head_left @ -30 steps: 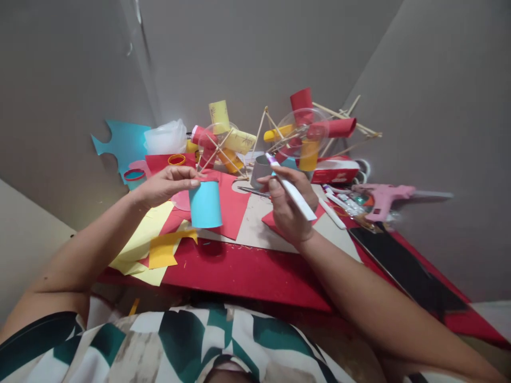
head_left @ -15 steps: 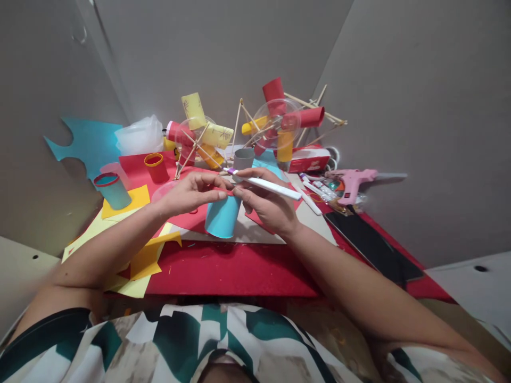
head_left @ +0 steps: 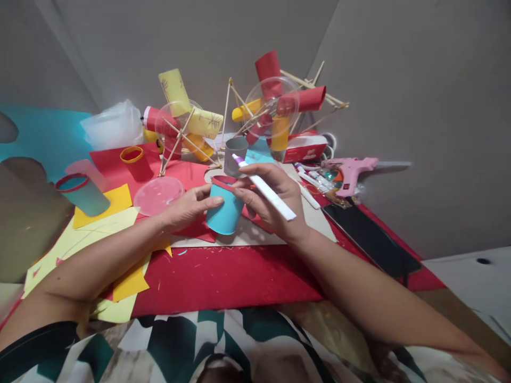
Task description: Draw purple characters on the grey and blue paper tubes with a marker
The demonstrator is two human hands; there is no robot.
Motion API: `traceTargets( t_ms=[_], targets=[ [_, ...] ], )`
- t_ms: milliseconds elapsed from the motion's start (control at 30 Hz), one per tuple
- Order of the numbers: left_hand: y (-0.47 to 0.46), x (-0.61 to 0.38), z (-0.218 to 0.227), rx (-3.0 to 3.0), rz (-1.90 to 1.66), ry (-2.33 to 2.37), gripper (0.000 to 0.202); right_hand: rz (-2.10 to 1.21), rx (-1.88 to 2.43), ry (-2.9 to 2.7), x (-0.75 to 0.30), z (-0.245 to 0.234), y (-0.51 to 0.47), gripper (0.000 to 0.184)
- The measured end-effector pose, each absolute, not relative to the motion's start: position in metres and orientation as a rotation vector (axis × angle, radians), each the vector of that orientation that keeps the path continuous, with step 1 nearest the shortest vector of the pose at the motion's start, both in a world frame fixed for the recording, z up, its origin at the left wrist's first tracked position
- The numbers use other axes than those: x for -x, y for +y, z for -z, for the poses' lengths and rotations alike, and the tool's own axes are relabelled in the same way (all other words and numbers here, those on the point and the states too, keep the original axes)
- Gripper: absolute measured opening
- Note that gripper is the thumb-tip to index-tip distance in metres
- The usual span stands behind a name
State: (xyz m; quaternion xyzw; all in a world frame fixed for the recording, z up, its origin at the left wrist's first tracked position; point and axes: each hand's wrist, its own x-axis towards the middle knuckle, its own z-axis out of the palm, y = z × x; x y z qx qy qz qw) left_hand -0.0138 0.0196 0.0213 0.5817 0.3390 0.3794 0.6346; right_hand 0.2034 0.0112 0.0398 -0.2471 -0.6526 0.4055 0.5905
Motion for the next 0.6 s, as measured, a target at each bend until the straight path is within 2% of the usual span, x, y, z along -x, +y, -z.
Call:
traceTargets(
  t_ms=[100, 267, 400, 600],
  targets=[
    [0.0181, 0.0154, -0.0189, -1.338, -0.888, 0.787, 0.059, -0.940, 0.626, -1.546, -0.2037, -0.0362, 0.0103, 0.036],
    [0.0148, 0.0159, -0.0225, -1.249, -0.794, 0.707, 0.067, -0.886, 0.682, -1.576, -0.2064, -0.0374, 0.0058, 0.030],
    [0.0141, 0.0177, -0.0215, -1.164, -0.649, 0.617, 0.073, -0.993, 0.679, -1.584, -0.2098, -0.0417, 0.0041, 0.036],
    [0.0147, 0.0231, -0.0209, -1.099, -0.566, 0.533, 0.070, -1.081, 0.610, -1.504, -0.2117, -0.0433, 0.0095, 0.038]
  ],
)
